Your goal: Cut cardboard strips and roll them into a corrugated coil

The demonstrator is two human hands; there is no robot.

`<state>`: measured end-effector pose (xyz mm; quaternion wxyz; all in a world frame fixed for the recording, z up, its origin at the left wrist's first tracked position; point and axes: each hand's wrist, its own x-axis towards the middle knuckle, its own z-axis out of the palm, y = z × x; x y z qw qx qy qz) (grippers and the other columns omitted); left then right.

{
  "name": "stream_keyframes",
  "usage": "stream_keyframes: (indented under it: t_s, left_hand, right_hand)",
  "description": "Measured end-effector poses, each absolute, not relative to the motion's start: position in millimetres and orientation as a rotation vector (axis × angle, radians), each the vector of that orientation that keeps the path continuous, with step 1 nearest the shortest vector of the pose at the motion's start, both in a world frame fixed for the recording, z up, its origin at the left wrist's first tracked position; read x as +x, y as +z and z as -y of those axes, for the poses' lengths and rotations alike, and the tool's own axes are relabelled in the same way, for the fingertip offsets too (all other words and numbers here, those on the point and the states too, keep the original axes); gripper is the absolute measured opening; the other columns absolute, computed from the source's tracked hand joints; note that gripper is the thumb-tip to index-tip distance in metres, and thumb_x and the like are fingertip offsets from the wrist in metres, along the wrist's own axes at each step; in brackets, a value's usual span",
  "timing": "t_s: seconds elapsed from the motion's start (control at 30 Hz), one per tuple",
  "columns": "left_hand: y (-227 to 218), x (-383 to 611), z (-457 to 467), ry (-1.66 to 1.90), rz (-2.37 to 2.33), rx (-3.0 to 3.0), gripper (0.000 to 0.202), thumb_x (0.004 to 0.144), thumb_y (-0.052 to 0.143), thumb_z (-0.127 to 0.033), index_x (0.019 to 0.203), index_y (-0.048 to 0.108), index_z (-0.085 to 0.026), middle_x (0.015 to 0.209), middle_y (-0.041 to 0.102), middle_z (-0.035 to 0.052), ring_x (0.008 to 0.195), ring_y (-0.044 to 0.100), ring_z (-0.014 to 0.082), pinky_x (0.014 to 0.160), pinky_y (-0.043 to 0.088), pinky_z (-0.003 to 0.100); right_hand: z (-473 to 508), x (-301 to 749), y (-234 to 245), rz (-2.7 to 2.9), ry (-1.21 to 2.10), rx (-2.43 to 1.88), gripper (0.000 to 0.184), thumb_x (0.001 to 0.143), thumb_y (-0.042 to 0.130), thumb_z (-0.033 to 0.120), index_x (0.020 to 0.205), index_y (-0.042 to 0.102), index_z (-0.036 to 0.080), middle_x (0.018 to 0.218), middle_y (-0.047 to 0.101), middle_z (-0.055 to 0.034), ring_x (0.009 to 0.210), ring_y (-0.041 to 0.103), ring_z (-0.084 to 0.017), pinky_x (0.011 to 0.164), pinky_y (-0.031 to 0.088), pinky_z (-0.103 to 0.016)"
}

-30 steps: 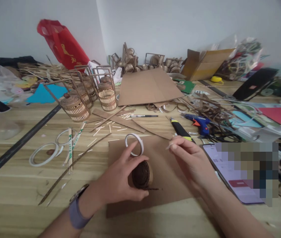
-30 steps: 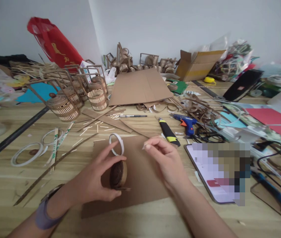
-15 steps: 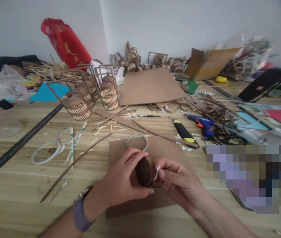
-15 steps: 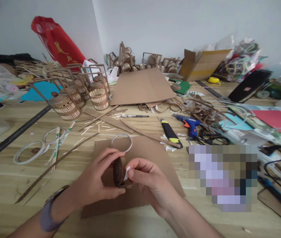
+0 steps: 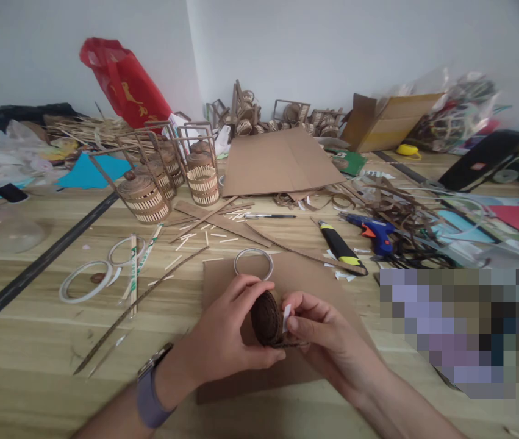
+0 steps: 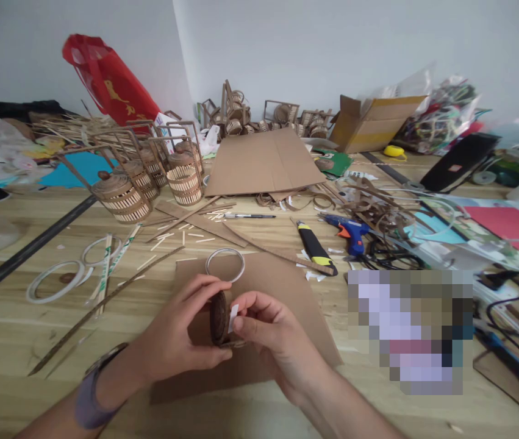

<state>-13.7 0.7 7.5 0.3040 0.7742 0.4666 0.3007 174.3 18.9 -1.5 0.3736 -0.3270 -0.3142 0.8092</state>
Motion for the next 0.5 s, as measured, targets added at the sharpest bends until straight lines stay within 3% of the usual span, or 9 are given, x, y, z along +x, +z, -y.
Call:
stream_keyframes:
  t_s: [0.5]
  left_hand:
    - [7.2,-11.4,2.9,0.833,-1.23,1.994,0.069,0.07,0.078,-0.034,0.13,0.048,-0.02,0.125,0.052,0.0123,0.117,0.054,0.0302,0.101,0.047,0.043]
  right_hand:
    - [-22.7,175.9,-10.3,1.22,1.788,-0.699,0.022,0.073,0.082,0.035,0.09,0.07,0.028,0.085,0.058,0.0012,0.069,0.052,-0.011,0.061,0.044,-0.024]
